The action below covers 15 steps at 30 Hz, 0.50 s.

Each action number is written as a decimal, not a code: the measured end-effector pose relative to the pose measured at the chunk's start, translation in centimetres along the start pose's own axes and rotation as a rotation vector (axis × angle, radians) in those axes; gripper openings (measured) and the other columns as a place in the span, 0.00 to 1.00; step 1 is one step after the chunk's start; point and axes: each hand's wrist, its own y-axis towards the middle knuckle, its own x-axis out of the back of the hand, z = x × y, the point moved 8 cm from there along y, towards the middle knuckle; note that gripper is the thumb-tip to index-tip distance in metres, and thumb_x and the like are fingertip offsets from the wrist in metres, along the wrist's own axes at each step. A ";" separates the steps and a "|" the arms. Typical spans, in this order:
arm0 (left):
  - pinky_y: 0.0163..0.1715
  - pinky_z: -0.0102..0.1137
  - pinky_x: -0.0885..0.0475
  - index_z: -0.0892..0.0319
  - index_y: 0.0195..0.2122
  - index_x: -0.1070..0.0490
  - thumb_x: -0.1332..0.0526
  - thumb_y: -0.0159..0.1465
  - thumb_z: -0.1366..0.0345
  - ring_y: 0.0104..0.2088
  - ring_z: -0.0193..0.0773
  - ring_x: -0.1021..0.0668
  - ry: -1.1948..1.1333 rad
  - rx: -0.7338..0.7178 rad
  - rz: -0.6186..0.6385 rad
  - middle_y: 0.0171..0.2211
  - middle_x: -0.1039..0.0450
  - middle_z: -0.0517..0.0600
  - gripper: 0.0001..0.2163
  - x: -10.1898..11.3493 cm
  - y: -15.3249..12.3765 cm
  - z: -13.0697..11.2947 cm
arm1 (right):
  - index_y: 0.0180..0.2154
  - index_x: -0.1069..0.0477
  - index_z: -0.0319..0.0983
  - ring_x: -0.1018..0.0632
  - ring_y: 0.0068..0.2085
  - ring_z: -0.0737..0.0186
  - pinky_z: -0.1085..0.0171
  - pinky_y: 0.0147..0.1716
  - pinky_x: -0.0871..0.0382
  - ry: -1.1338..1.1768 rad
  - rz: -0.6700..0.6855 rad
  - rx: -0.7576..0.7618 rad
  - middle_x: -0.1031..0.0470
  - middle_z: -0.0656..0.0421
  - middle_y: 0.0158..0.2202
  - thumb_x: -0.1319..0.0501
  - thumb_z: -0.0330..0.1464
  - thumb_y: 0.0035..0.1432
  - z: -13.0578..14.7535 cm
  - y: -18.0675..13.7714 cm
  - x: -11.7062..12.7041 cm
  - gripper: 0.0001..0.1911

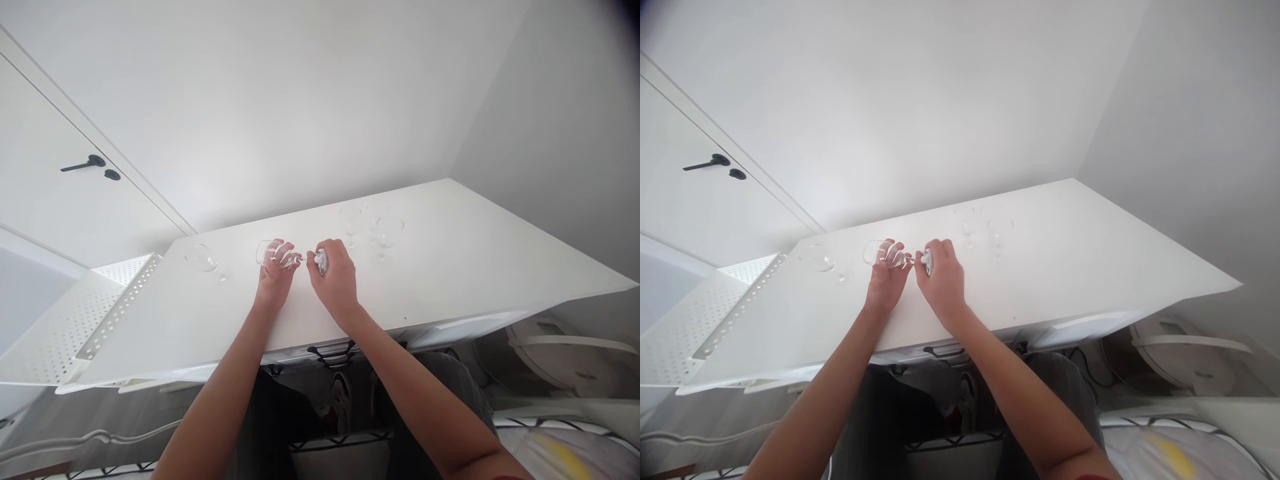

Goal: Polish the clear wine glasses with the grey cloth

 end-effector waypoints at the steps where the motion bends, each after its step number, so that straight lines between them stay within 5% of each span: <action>1: 0.52 0.40 0.26 0.48 0.55 0.30 0.30 0.57 0.40 0.45 0.40 0.22 0.002 0.000 -0.009 0.54 0.28 0.53 0.30 0.0 0.0 0.0 | 0.33 0.32 0.41 0.30 0.35 0.63 0.65 0.30 0.40 -0.134 -0.043 0.115 0.28 0.56 0.37 0.43 0.42 0.67 0.9 -0.2 0.3 0.13; 4: 0.51 0.38 0.25 0.46 0.56 0.30 0.29 0.58 0.41 0.45 0.39 0.22 0.002 0.010 -0.039 0.52 0.27 0.52 0.29 0.3 0.1 0.1 | 0.24 0.36 0.41 0.30 0.35 0.60 0.63 0.29 0.44 -0.380 -0.072 0.235 0.31 0.55 0.31 0.45 0.43 0.71 1.8 0.0 0.7 0.23; 7: 0.50 0.35 0.26 0.41 0.62 0.34 0.27 0.57 0.45 0.45 0.36 0.22 -0.022 0.001 -0.070 0.51 0.27 0.49 0.33 0.9 0.2 0.3 | 0.22 0.36 0.41 0.32 0.31 0.61 0.63 0.28 0.47 -0.457 0.100 0.209 0.34 0.57 0.27 0.43 0.42 0.70 1.5 0.8 0.4 0.23; 11: 0.48 0.34 0.26 0.45 0.63 0.34 0.25 0.55 0.48 0.46 0.38 0.22 0.048 0.012 -0.124 0.47 0.24 0.50 0.36 1.9 0.5 1.1 | 0.42 0.25 0.44 0.30 0.27 0.64 0.64 0.28 0.45 -0.486 0.489 0.160 0.28 0.60 0.30 0.41 0.36 0.68 1.6 0.1 -0.8 0.06; 15: 0.48 0.36 0.26 0.53 0.56 0.29 0.24 0.54 0.46 0.46 0.40 0.20 0.136 0.034 -0.144 0.52 0.22 0.56 0.32 2.1 0.5 1.7 | 0.61 0.31 0.50 0.22 0.33 0.62 0.63 0.31 0.39 -0.655 0.669 0.263 0.26 0.53 0.54 0.46 0.28 0.66 3.0 -2.0 -1.5 0.24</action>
